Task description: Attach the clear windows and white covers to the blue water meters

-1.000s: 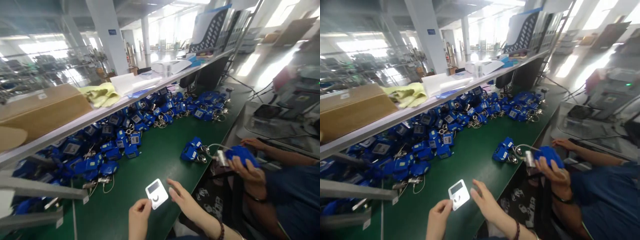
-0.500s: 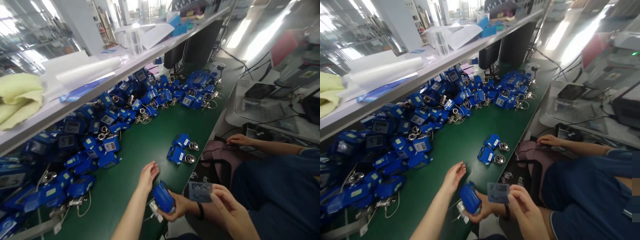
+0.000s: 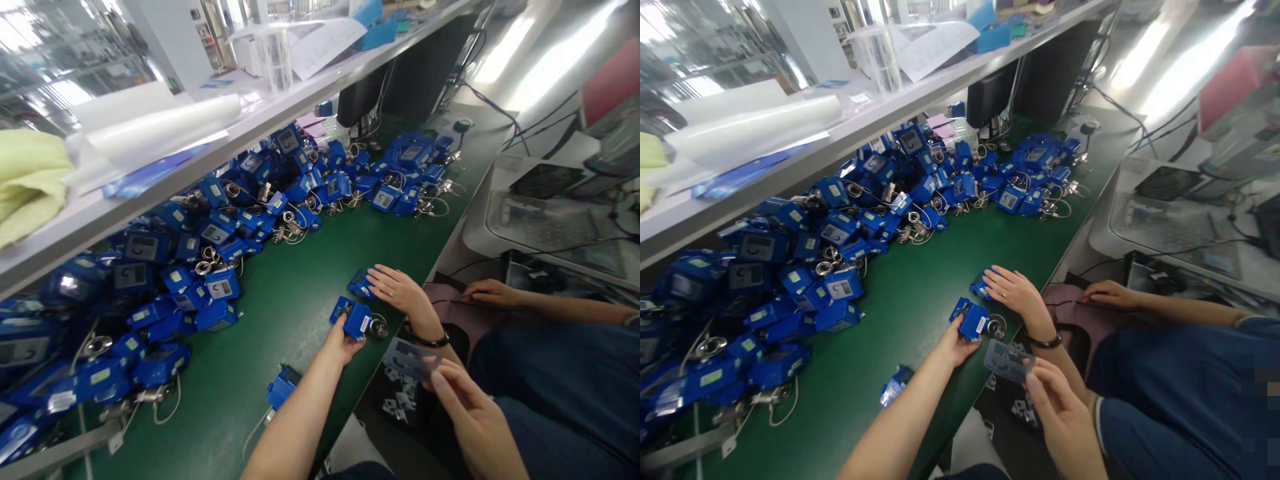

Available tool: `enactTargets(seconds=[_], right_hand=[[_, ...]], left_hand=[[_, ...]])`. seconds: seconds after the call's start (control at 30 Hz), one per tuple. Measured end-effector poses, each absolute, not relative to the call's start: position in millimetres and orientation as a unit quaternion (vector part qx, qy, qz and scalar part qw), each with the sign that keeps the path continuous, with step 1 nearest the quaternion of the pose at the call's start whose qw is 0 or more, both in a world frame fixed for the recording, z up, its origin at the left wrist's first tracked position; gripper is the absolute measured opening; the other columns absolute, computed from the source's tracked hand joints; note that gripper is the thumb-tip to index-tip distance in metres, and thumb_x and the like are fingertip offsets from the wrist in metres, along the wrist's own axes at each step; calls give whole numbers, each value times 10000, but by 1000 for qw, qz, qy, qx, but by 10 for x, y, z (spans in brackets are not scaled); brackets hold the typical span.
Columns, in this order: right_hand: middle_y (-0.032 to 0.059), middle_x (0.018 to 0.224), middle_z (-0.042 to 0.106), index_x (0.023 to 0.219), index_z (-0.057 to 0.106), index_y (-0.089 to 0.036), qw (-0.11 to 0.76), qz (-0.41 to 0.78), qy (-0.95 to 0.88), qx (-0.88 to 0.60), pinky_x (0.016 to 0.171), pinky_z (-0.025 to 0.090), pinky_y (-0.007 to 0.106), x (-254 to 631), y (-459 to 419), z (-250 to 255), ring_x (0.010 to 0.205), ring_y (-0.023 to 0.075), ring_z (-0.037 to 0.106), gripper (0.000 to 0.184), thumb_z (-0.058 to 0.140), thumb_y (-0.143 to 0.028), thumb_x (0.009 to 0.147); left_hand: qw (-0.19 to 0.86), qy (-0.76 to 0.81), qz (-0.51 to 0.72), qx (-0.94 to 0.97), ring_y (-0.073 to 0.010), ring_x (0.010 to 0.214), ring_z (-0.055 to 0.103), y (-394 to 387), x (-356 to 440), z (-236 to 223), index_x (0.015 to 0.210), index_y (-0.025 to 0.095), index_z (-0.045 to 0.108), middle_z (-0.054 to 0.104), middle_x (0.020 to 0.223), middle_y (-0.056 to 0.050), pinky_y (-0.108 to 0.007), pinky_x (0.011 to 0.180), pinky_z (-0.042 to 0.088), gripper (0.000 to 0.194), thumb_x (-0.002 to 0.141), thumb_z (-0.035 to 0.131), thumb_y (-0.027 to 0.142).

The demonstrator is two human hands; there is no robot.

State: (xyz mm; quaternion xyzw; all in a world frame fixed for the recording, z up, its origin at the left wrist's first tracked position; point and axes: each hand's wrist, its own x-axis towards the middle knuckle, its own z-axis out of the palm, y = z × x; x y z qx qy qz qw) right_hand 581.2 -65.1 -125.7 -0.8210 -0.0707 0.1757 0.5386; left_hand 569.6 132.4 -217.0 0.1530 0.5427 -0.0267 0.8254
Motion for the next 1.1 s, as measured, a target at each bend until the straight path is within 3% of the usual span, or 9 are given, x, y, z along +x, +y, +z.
enactTargets(seconds=[0.13, 0.23, 0.33, 0.47, 0.57, 0.67, 0.87, 1.0, 1.1], right_hand=[[104, 1086, 646, 1096, 578, -221, 573, 237, -82, -780, 877, 523, 376, 5743, -494, -1353, 981, 264, 624, 502, 623, -562, 730], [161, 1328, 490, 1342, 355, -227, 584, 321, -130, -735, 938, 475, 435, 5608, -184, -1304, 1132, 280, 546, 748, 609, -589, 738], [200, 1335, 477, 1410, 232, -190, 555, 510, -198, -626, 937, 464, 449, 5294, 174, -1104, 1146, 294, 540, 939, 644, -627, 689], [159, 1202, 596, 1367, 308, -175, 526, 655, -242, -485, 907, 477, 414, 4561, 498, -777, 1071, 280, 593, 890, 708, -554, 668], [122, 1143, 632, 1327, 355, -193, 558, 627, -212, -502, 885, 490, 394, 3906, 597, -620, 1037, 259, 614, 751, 666, -521, 728], [118, 1163, 623, 1346, 310, -223, 581, 601, -226, -501, 857, 509, 393, 3273, 635, -540, 1031, 255, 620, 733, 653, -491, 756], [159, 1192, 612, 1395, 250, -204, 514, 565, -367, -532, 893, 499, 479, 2262, 625, -410, 1064, 291, 609, 734, 583, -486, 805], [152, 1422, 423, 1436, 227, -225, 468, 268, -553, -635, 1064, 320, 577, 1870, 557, -257, 1277, 328, 429, 765, 598, -449, 806], [141, 1398, 465, 1452, 255, -210, 430, 92, -731, -522, 1082, 316, 546, 1615, 509, -177, 1300, 331, 400, 769, 625, -420, 811]], left_hand=[[808, 536, 42, 241, -113, 603, 591, 1303, 4992, -1820, 1135, 137, 544, 669, 836, -55, -169, 451, 399, 378, 790, 610, 275], [810, 487, 79, 318, -122, 621, 603, 1389, 4302, -1371, 1119, 141, 600, 701, 851, -54, -168, 434, 383, 508, 640, 731, 248], [809, 398, 88, 424, -186, 811, 646, 1494, 3627, -916, 1170, 153, 614, 711, 989, -75, -233, 659, 500, 644, 565, 782, 297], [753, 395, 156, 503, -307, 1140, 553, 1501, 2735, -599, 1170, 165, 629, 645, 1196, -111, -367, 985, 433, 689, 566, 789, 453], [689, 408, 258, 541, -347, 1255, 455, 1364, 2045, -564, 1328, 226, 473, 469, 1404, -115, -441, 1041, 396, 896, 553, 765, 568], [548, 423, 298, 657, -347, 1380, 261, 1201, 1408, -535, 1408, 266, 322, 257, 1523, -95, -484, 1141, 239, 1037, 517, 835, 403], [403, 415, 361, 732, -340, 1299, 371, 1020, 433, -334, 1329, 206, 359, 386, 1347, -164, -486, 1081, 343, 887, 551, 779, 279], [370, 468, 397, 697, -331, 1244, 417, 868, 41, -289, 1285, 201, 386, 383, 1297, -158, -445, 1018, 422, 835, 552, 777, 278], [340, 502, 418, 677, -341, 1232, 419, 758, -116, -343, 1271, 204, 404, 398, 1280, -148, -451, 1022, 414, 827, 541, 786, 276]])
